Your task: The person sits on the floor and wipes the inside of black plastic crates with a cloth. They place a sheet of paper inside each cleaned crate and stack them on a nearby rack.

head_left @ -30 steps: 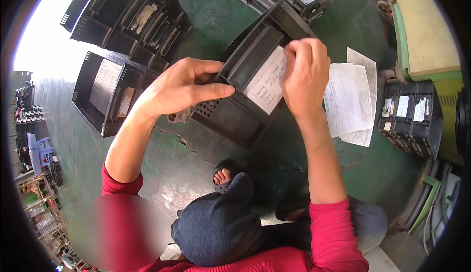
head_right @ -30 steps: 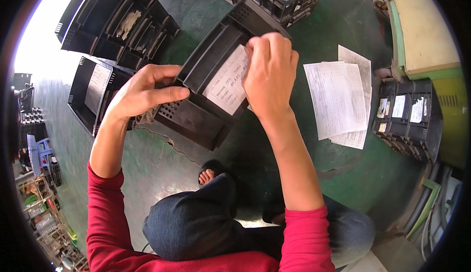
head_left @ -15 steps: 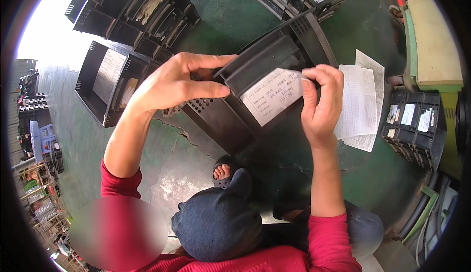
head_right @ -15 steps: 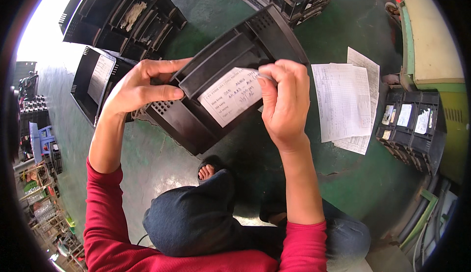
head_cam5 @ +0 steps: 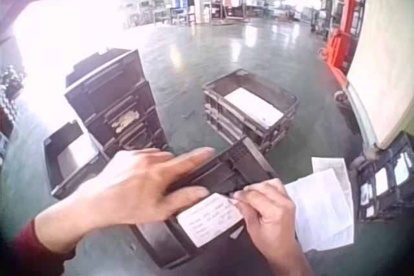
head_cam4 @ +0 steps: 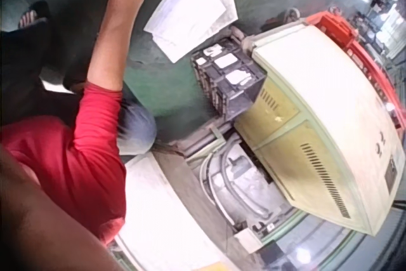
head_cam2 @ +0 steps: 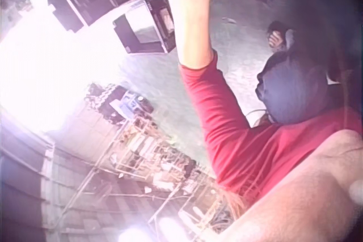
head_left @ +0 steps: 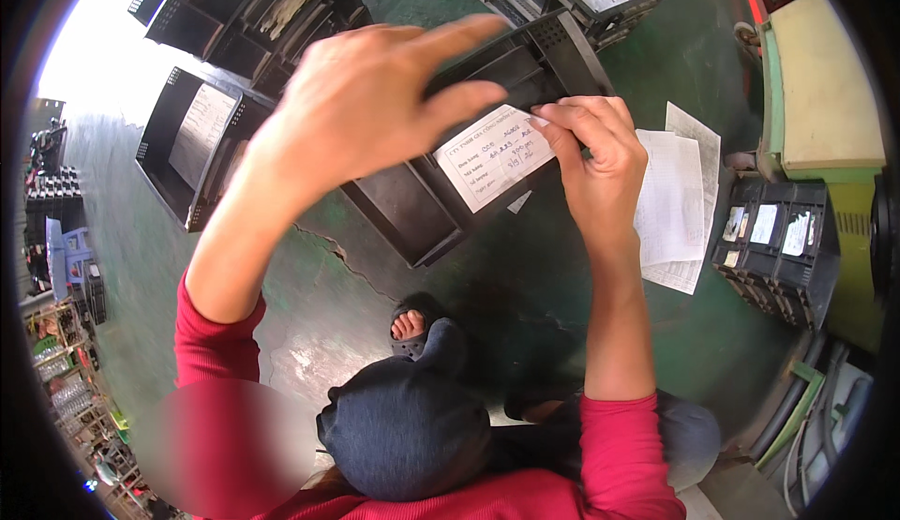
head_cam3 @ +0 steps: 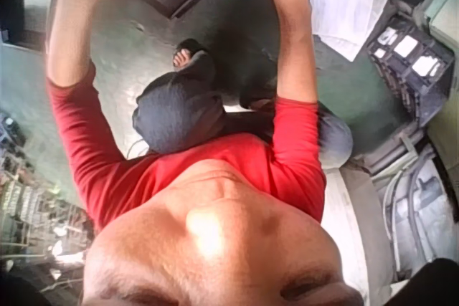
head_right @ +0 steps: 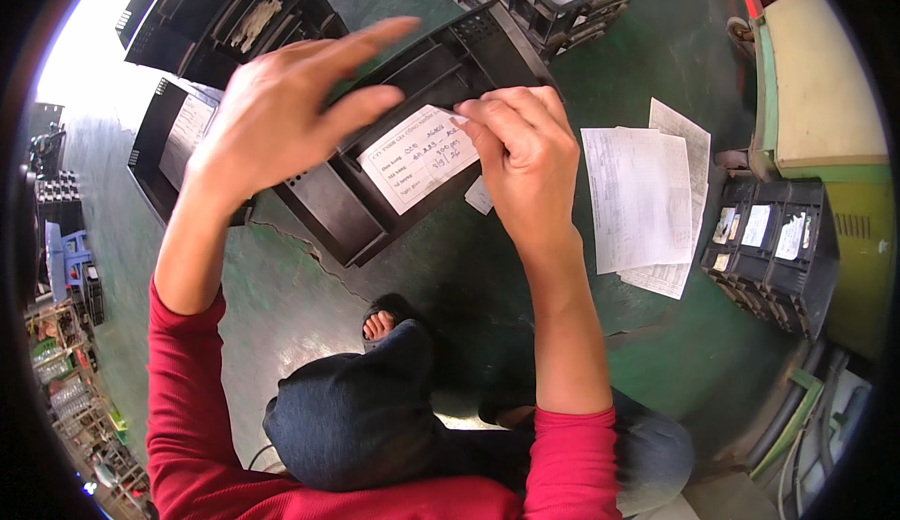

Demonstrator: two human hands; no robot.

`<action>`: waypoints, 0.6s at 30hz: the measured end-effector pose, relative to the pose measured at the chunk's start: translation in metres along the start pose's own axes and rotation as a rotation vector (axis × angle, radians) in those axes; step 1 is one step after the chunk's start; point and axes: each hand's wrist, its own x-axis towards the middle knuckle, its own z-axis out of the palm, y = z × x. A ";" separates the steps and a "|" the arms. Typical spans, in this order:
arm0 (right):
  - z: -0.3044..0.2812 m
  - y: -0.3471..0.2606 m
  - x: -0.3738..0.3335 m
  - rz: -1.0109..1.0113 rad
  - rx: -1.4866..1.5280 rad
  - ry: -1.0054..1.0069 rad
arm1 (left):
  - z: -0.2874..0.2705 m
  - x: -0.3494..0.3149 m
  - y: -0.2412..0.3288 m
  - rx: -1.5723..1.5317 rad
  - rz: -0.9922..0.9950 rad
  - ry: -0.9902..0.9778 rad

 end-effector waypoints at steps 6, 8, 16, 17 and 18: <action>-0.001 -0.022 -0.003 -0.041 -0.167 -0.028 | 0.017 0.001 0.004 0.102 -0.053 -0.066; -0.004 -0.033 -0.008 -0.041 -0.194 -0.061 | 0.017 0.001 0.001 0.079 -0.056 -0.068; -0.008 -0.057 -0.012 -0.089 -0.289 -0.108 | 0.017 0.001 -0.001 0.012 -0.062 -0.068; -0.009 -0.060 -0.012 -0.070 -0.282 -0.116 | 0.017 0.001 -0.001 -0.004 -0.071 -0.079; -0.009 -0.063 -0.013 -0.069 -0.283 -0.123 | 0.016 0.002 -0.002 -0.015 -0.078 -0.089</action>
